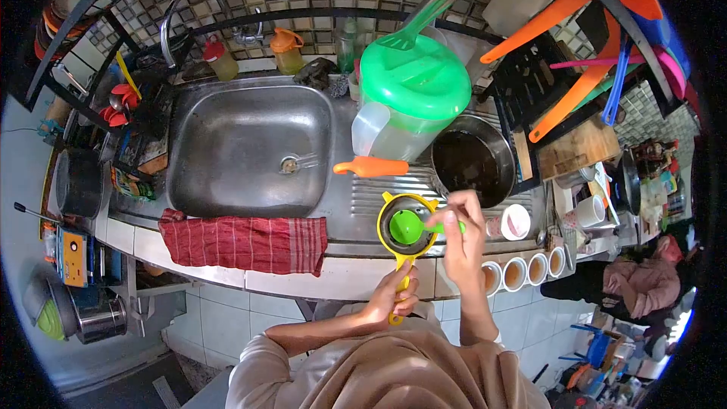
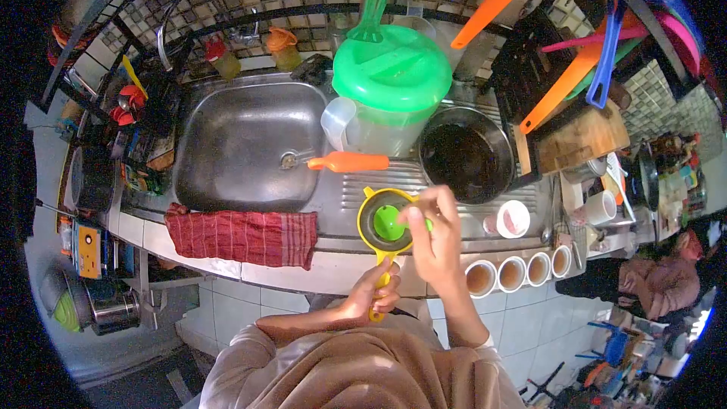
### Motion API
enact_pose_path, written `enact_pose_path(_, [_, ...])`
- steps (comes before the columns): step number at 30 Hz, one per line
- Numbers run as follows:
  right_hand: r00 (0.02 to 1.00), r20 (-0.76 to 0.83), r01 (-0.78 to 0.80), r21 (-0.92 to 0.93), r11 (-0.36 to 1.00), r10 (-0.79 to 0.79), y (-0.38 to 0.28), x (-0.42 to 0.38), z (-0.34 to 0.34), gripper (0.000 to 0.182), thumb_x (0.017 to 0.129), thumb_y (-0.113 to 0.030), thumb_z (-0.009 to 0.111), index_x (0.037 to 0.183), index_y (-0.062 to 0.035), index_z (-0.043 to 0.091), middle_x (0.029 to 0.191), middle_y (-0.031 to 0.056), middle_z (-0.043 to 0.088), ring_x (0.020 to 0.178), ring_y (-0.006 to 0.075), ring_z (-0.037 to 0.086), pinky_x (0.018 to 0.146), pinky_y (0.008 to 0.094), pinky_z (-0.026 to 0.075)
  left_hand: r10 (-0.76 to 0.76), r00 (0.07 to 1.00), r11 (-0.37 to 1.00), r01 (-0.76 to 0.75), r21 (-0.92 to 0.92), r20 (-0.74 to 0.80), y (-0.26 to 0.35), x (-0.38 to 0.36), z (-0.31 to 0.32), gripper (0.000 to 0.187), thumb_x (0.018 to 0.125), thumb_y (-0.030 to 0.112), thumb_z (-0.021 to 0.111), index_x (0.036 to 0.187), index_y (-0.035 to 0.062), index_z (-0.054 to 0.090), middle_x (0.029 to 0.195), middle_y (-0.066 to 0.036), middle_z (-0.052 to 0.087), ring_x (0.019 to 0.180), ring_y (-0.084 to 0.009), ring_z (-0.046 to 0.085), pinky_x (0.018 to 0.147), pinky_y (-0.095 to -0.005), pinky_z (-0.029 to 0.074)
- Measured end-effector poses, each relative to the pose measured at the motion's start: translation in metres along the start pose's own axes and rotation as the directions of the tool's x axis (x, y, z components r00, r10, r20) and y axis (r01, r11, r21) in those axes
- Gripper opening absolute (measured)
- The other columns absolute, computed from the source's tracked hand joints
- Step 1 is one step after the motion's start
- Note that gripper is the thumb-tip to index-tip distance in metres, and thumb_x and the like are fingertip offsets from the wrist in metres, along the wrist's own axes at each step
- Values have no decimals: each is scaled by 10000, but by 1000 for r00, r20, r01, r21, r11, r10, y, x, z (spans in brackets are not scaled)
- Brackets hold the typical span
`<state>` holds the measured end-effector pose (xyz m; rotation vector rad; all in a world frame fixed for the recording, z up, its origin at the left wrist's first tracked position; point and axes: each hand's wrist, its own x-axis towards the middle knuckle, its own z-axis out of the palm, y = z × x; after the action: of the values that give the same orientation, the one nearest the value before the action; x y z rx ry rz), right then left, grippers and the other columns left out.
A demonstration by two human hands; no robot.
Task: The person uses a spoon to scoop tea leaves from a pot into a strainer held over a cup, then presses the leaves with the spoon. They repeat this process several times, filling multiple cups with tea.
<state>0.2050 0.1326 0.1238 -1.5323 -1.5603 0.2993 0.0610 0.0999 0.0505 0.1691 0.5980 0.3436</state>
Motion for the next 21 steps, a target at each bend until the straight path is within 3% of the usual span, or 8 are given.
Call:
enact_pose_path(2, [996,-90,51,290,956,-26,-7,9,17,271,877,-157,378,732,5,539,678,81,480,679,193,481,629,306,380,-8,1000,1000,8,5,-10,-1,1,-1,333,875,467,377,810,141,376,517,46,245,370,-40,216,337,-179,166])
enact_pose_path(3, [980,-53,-141,484,864,190,-10,7,26,331,891,-212,334,661,-7,455,614,51,424,574,156,404,598,267,325,4,1000,1000,-4,-5,1,-2,2,-2,329,877,463,376,810,141,375,516,47,244,371,-40,215,338,-180,166])
enact_pose_path(4, [980,-52,-146,483,863,195,-7,7,29,331,891,-212,334,661,-7,455,614,51,424,574,156,404,598,267,325,16,1000,1000,-15,-16,13,-3,3,-3,325,878,459,375,810,141,375,515,48,244,372,-40,214,338,-180,166])
enact_pose_path(6, [946,21,-178,867,465,323,3,9,34,360,896,-255,325,591,-66,327,565,18,333,523,121,305,533,249,260,3,1000,1000,-2,-23,13,-3,3,-2,322,879,457,376,808,143,375,515,49,244,370,-39,211,339,-181,164])
enact_pose_path(10, [979,106,-153,945,289,174,17,4,43,430,900,-325,313,543,-106,213,491,-13,203,453,104,186,458,258,177,-9,1000,1000,10,-27,21,0,1,0,311,880,452,376,802,151,374,513,51,245,366,-39,202,341,-184,156])
enact_pose_path(12, [970,135,-204,905,372,205,12,5,41,458,894,-332,327,513,-103,214,459,-18,201,419,103,172,428,260,169,-22,1000,999,22,-27,13,1,1,0,309,880,452,376,801,154,374,513,52,245,366,-40,201,341,-185,153])
enact_pose_path(14, [964,264,-235,862,450,-3,12,4,36,478,889,-342,329,492,-95,231,446,-16,235,395,102,186,411,259,170,-34,999,999,34,-29,3,2,1,0,307,880,453,376,800,156,375,512,53,246,365,-40,199,341,-186,151])
enact_pose_path(21, [976,219,-178,842,509,-21,12,3,32,481,821,-307,399,446,-91,188,400,4,230,345,126,197,369,267,157,-26,999,999,27,23,-32,0,0,2,310,881,458,366,800,159,372,508,53,240,365,-43,187,346,-193,140])
